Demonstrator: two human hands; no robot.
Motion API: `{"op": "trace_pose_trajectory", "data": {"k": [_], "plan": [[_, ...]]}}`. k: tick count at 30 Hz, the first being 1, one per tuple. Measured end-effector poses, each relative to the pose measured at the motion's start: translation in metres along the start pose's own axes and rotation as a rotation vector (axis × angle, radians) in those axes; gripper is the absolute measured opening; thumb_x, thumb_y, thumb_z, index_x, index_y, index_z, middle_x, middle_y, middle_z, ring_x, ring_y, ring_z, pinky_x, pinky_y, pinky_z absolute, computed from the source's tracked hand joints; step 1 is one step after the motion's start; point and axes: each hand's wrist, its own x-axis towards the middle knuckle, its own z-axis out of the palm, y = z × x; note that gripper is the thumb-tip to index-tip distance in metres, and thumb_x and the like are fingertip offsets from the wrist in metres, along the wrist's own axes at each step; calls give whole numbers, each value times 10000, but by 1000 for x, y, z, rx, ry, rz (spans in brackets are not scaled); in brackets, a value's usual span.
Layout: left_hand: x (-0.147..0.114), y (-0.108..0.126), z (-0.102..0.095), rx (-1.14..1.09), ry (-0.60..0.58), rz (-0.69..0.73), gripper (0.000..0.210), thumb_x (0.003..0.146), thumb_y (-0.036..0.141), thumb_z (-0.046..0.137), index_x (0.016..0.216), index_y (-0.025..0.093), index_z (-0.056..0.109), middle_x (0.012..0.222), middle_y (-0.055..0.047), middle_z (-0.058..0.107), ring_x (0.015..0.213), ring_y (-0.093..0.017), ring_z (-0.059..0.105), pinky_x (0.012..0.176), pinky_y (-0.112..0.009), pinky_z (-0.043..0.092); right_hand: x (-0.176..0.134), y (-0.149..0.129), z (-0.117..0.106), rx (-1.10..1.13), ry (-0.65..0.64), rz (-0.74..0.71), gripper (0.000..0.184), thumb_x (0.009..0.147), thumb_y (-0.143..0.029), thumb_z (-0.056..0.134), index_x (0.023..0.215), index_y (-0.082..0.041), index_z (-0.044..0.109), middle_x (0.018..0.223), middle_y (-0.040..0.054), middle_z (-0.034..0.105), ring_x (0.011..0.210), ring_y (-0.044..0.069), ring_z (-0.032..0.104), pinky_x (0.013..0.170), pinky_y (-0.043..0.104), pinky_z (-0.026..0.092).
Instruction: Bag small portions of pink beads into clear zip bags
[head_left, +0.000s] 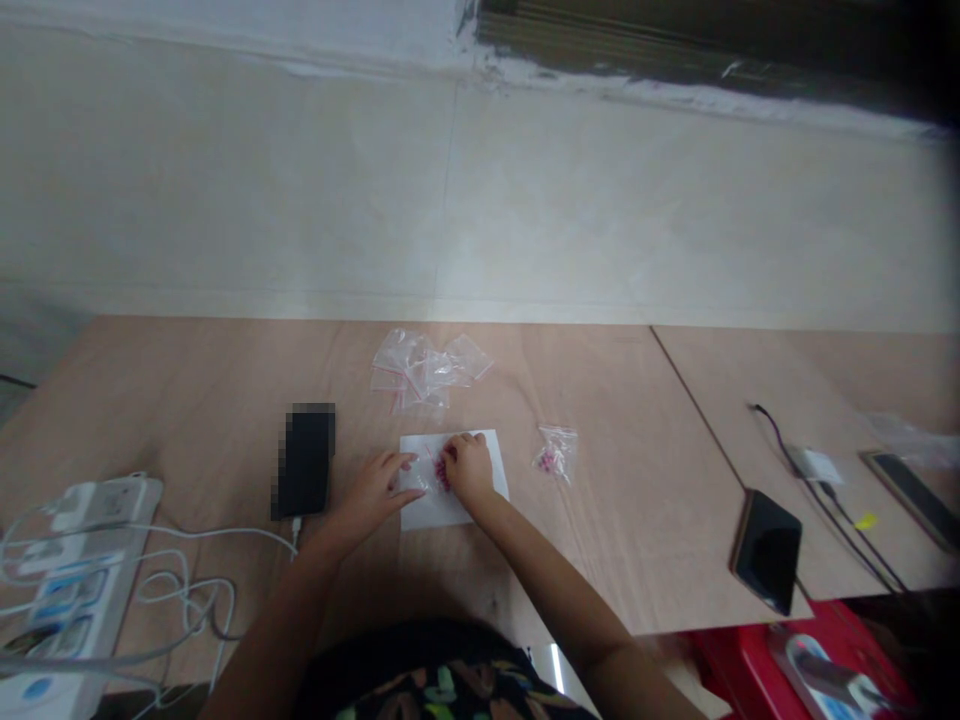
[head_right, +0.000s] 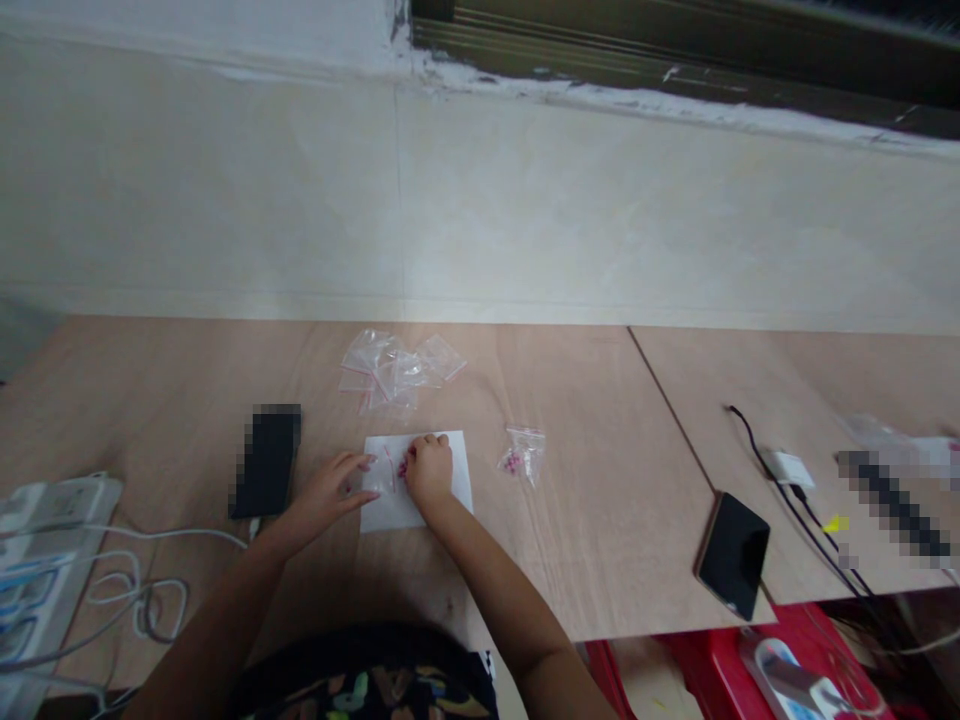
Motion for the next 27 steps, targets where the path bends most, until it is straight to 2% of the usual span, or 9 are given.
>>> {"op": "trace_pose_trajectory", "data": {"k": [3, 8, 12, 14, 17, 22, 27], "plan": [[0, -1, 1, 13, 9, 4, 397, 670, 380, 634, 1009, 187, 562, 992, -74, 566, 908, -219, 521, 779, -337, 425, -5, -7, -9, 129, 32, 17, 102, 720, -158, 548, 682, -165, 642, 736, 60, 627, 798, 192, 493, 702, 269, 344], [3, 0, 3, 9, -12, 20, 394, 687, 364, 622, 1035, 197, 546, 989, -66, 563, 908, -216, 519, 781, -332, 423, -19, -12, -26, 318, -18, -147, 139, 766, -236, 530, 736, -193, 658, 725, 16, 633, 742, 149, 513, 741, 261, 341], [5, 3, 2, 20, -5, 20, 397, 677, 357, 634, 1027, 188, 549, 1007, -72, 558, 945, -229, 508, 821, -348, 407, -17, 3, -23, 174, 97, 1, 142, 760, -204, 523, 798, -162, 654, 813, 64, 633, 812, 178, 508, 774, 288, 327], [5, 5, 1, 36, -6, 10, 397, 672, 349, 641, 1020, 178, 554, 1010, -80, 561, 945, -235, 510, 834, -361, 400, -13, 12, -17, 56, 86, 54, 117, 722, -194, 563, 787, -159, 654, 827, 85, 624, 834, 201, 495, 755, 293, 328], [4, 7, 0, 50, -21, -10, 403, 677, 346, 637, 1025, 161, 551, 998, -90, 565, 921, -238, 520, 802, -363, 417, -9, 20, -9, -32, 22, 51, 70, 702, -192, 587, 721, -167, 649, 790, 87, 620, 807, 205, 493, 716, 285, 331], [3, 5, 1, 38, -22, 10, 410, 694, 345, 623, 1049, 158, 536, 1040, -97, 550, 961, -235, 511, 834, -359, 408, -2, 25, -7, -9, 5, 47, 57, 696, -178, 598, 665, -167, 644, 750, 79, 627, 775, 190, 502, 696, 274, 333], [5, 6, 3, 62, -19, 17, 390, 691, 337, 629, 1031, 167, 543, 1043, -89, 555, 991, -237, 500, 870, -364, 389, -7, 14, -19, 166, 94, 9, 61, 705, -158, 583, 684, -166, 640, 764, 52, 628, 785, 177, 507, 757, 294, 335]]}}
